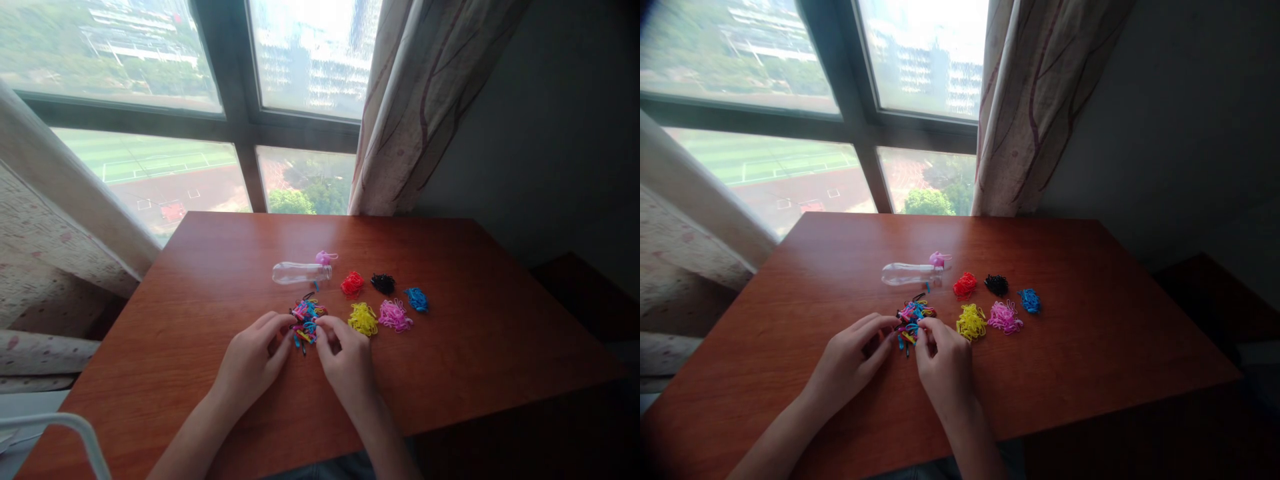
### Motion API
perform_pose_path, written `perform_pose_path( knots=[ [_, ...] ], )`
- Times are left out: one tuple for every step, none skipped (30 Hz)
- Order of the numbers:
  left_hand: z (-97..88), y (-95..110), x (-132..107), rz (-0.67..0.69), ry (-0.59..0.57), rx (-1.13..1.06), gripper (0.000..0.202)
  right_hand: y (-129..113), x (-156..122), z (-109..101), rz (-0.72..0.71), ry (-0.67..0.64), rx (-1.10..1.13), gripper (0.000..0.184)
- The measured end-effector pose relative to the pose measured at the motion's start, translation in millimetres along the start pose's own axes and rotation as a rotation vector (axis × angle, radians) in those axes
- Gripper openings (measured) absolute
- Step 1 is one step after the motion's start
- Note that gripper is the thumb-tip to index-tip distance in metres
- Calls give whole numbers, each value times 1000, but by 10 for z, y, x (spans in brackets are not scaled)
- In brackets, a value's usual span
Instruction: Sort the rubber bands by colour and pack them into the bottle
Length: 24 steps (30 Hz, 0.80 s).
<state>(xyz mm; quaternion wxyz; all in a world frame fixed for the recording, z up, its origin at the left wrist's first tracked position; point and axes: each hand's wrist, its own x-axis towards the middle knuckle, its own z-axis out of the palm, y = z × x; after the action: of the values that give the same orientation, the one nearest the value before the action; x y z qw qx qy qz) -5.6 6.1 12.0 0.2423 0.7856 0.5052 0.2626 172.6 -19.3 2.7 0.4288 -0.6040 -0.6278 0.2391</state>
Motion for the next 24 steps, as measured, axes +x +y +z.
perform_pose_path(
  knots=[
    [3,3,-4,4,-6,-4,19,-5,-1,2,3,0,5,21],
    [6,5,-7,9,-13,-8,19,-10,-3,4,5,-1,9,21],
    [8,7,-10,16,-20,-12,19,-15,-7,6,5,-2,14,21],
    [10,9,-12,22,-27,-14,19,-20,-12,7,5,-4,20,20],
    [12,9,-13,27,-34,-16,19,-23,-20,7,3,-6,27,20],
    [14,9,-13,31,-39,-16,19,-26,-29,6,0,-8,35,20],
    [15,9,-12,33,-43,-14,19,-28,-39,2,-1,-8,40,20],
    [16,8,-11,34,-44,-9,19,-29,-50,-6,-2,-6,42,20],
    [16,6,-10,31,-43,-2,19,-30,-62,-17,0,-1,38,20],
    [15,3,-8,26,-42,7,19,-31,-74,-33,2,6,30,20],
    [14,-1,-7,20,-37,17,19,-30,-86,-54,6,16,18,20],
    [12,-6,-5,14,-32,28,20,-28,-98,-79,10,28,3,20],
    [9,-13,-5,9,-25,38,20,-21,-108,-111,13,42,-11,20],
    [7,-21,-4,7,-16,49,21,-10,-116,-150,17,60,-24,20],
    [4,-31,-4,5,-6,60,21,10,-121,-198,20,78,-34,20],
    [2,-42,-3,2,4,71,21,41,-121,-257,24,98,-44,21],
    [0,-54,-4,-2,13,82,21,85,-116,-327,30,123,-58,21],
    [-1,-66,-4,-12,20,95,21,144,-106,-411,41,150,-77,23],
    [-3,-77,-4,-23,26,108,21,217,-89,-508,56,186,-107,24],
    [-5,-87,-4,-35,30,120,21,304,-67,-617,78,224,-148,26],
    [-7,-93,-3,-46,35,131,21,402,-41,-734,113,261,-198,29],
    [-8,-96,-1,-55,38,140,21,507,-11,-856,151,298,-254,31],
    [-10,-96,2,-61,39,147,21,615,19,-975,183,344,-308,33],
    [-13,-92,6,-63,38,153,21,722,49,-1088,216,380,-355,34]
  ],
)
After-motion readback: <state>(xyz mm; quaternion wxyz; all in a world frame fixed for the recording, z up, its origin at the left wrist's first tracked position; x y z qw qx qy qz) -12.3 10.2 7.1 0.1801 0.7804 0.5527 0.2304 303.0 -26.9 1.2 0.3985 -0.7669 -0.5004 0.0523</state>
